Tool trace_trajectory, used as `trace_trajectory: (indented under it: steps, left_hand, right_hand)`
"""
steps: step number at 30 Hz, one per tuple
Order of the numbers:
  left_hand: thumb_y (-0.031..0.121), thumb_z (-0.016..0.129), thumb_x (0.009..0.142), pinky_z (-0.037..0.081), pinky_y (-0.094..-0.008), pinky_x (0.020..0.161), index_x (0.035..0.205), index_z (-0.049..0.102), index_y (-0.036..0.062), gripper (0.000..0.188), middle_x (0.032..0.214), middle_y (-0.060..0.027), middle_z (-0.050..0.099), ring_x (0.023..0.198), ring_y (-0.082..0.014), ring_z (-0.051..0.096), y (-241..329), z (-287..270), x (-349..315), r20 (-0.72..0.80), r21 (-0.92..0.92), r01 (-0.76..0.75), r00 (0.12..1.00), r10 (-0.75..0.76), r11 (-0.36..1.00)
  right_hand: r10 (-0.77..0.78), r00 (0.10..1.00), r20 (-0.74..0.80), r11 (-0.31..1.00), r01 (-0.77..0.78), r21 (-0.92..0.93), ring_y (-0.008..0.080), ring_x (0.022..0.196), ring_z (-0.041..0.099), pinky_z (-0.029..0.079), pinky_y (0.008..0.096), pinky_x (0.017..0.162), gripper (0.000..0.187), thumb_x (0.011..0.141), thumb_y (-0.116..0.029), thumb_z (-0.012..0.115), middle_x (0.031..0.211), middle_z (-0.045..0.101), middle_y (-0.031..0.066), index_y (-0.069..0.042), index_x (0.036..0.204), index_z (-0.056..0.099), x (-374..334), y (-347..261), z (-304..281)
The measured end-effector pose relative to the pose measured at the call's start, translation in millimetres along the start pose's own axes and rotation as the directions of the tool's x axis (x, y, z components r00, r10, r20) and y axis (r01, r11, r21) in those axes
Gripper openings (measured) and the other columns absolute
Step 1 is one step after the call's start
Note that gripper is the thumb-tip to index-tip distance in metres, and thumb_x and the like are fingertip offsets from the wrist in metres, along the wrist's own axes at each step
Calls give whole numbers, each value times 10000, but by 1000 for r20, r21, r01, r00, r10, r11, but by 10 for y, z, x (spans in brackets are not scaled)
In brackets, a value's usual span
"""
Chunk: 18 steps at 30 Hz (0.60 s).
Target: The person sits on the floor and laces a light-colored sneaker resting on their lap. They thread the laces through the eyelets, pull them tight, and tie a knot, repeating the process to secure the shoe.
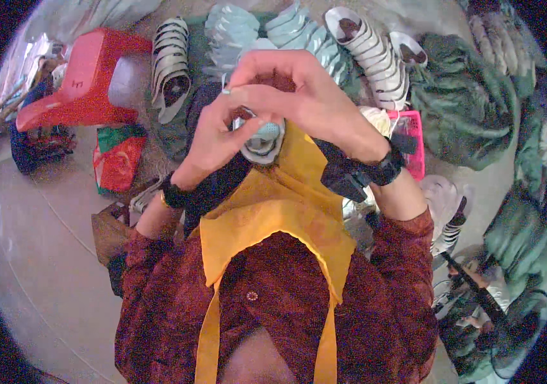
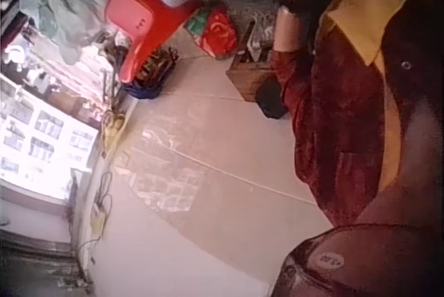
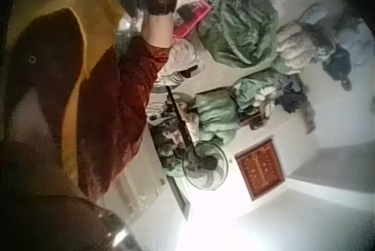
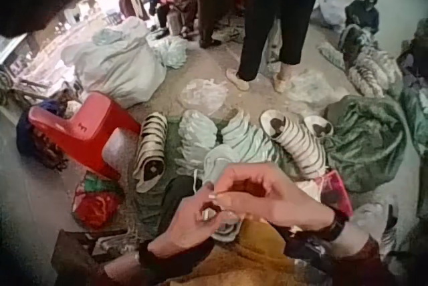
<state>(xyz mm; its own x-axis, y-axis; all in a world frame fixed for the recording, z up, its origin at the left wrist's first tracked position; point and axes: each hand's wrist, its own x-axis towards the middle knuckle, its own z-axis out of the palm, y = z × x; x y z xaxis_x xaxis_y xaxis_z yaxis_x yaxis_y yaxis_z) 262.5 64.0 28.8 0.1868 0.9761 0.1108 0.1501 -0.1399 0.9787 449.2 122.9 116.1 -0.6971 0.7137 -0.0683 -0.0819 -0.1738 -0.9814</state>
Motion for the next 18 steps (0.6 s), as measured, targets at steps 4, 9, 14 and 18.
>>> trace_trajectory:
  steps: [4, 9, 14, 18]
  left_hand:
    - [-8, 686, 903, 502, -247, 713, 945, 556, 21, 140, 853, -26, 598, 822, -76, 635, -182, -15, -15, -13, -47, 17, 1000, -18, 999]
    - [25, 618, 979, 490, -241, 717, 939, 550, 41, 80, 874, -40, 679, 768, -76, 594, -278, -262, -134, -38, -230, 110, 992, -122, 967]
    - [51, 583, 990, 441, -235, 672, 970, 526, 74, 65, 832, -12, 601, 729, -84, 538, -98, -833, -473, -250, -246, 276, 908, -336, 929]
    - [43, 579, 983, 431, -228, 694, 945, 513, 92, 91, 854, -21, 554, 773, -106, 527, -281, -1487, -806, -271, -530, 148, 903, -332, 835]
  right_hand:
    - [-84, 990, -116, 996, 80, -44, 50, 750, 571, 443, 204, 665, 173, 993, -231, 637, 860, 627, -33, -59, 992, 654, -88, 114, -132]
    - [84, 971, -225, 982, -42, 187, 89, 707, 575, 447, 225, 625, 252, 1049, -279, 537, 869, 618, 31, -37, 1011, 597, -534, 403, -461]
    - [274, 846, -457, 943, -144, 300, 82, 603, 471, 372, 229, 530, 201, 1028, -247, 565, 821, 575, 8, -49, 1016, 592, -1196, 642, -758]
    - [318, 757, -571, 889, -28, 457, 73, 590, 421, 325, 216, 510, 167, 1021, -230, 530, 775, 504, -13, -71, 990, 567, -1966, 759, -1286]
